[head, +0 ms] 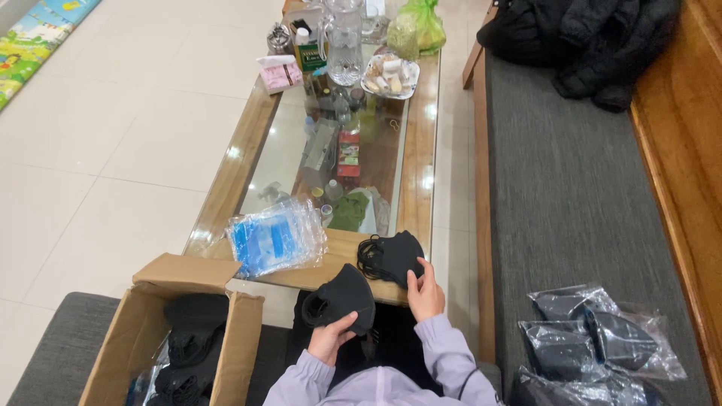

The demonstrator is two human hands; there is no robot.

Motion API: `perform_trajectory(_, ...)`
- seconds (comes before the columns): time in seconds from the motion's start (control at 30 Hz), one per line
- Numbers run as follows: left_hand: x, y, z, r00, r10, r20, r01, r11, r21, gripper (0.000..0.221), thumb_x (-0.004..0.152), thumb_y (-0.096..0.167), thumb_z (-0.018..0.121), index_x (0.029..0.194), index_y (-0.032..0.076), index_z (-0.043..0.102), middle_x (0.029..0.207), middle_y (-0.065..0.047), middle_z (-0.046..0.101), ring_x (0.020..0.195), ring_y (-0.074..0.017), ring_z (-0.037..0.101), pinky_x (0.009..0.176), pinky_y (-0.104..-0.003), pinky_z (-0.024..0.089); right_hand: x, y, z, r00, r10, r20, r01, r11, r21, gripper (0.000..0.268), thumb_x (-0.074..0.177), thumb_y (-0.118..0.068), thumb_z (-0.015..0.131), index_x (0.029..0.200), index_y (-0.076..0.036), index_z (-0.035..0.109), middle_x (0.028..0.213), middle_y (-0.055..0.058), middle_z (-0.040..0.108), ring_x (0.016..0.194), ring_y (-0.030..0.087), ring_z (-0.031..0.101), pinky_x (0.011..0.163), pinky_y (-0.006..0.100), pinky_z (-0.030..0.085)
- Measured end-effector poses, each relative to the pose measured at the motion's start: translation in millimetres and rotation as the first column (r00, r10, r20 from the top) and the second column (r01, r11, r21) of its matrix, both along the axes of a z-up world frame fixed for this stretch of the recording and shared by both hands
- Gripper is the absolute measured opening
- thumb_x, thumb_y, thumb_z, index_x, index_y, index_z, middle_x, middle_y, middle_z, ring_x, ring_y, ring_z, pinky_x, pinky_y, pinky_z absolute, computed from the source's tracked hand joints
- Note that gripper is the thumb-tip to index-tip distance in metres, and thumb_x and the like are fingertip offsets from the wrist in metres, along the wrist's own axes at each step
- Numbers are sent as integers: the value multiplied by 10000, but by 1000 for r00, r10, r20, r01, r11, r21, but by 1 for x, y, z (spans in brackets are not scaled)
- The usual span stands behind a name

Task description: Sorting and inspecting black face masks by picking them from a box and placing them on a table

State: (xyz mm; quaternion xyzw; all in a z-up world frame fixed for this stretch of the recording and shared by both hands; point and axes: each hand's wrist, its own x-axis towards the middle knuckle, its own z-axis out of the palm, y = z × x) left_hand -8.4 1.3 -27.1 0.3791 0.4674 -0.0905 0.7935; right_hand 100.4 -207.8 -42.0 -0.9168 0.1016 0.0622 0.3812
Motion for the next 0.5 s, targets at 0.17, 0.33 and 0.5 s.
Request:
perform_trajectory(0.17,1,-2,-5,999,-39,-2,39,999,0,376,719,15,896,1081,-1,794,1035,-145,812,902,-231,742,715,-336,586,-16,20,41,998,50,-40,-38,966,255,389,942,-470,597,1262,-267,681,745,-27,614,687,131,569,707,309,455)
perform_trajectory(0.33,-4,-8,-28,979,-187,85,190,982,-22,478,766,58,857,1233,60,753,1165,-131,808,999,-245,759,737,-361,607,-31,37,22,940,334,66,-281,650,706,544,928,-246,729,1421,-133,529,1139,71,757,971,126,694,896,264,542)
perform_trajectory(0.5,-4,-5,9,977,-213,22,213,977,-16,418,759,106,877,1168,65,801,1114,-98,822,993,-213,756,726,-328,564,-40,41,30,946,317,69,-274,668,692,487,945,-177,701,1410,-127,566,929,30,697,825,109,653,768,257,514)
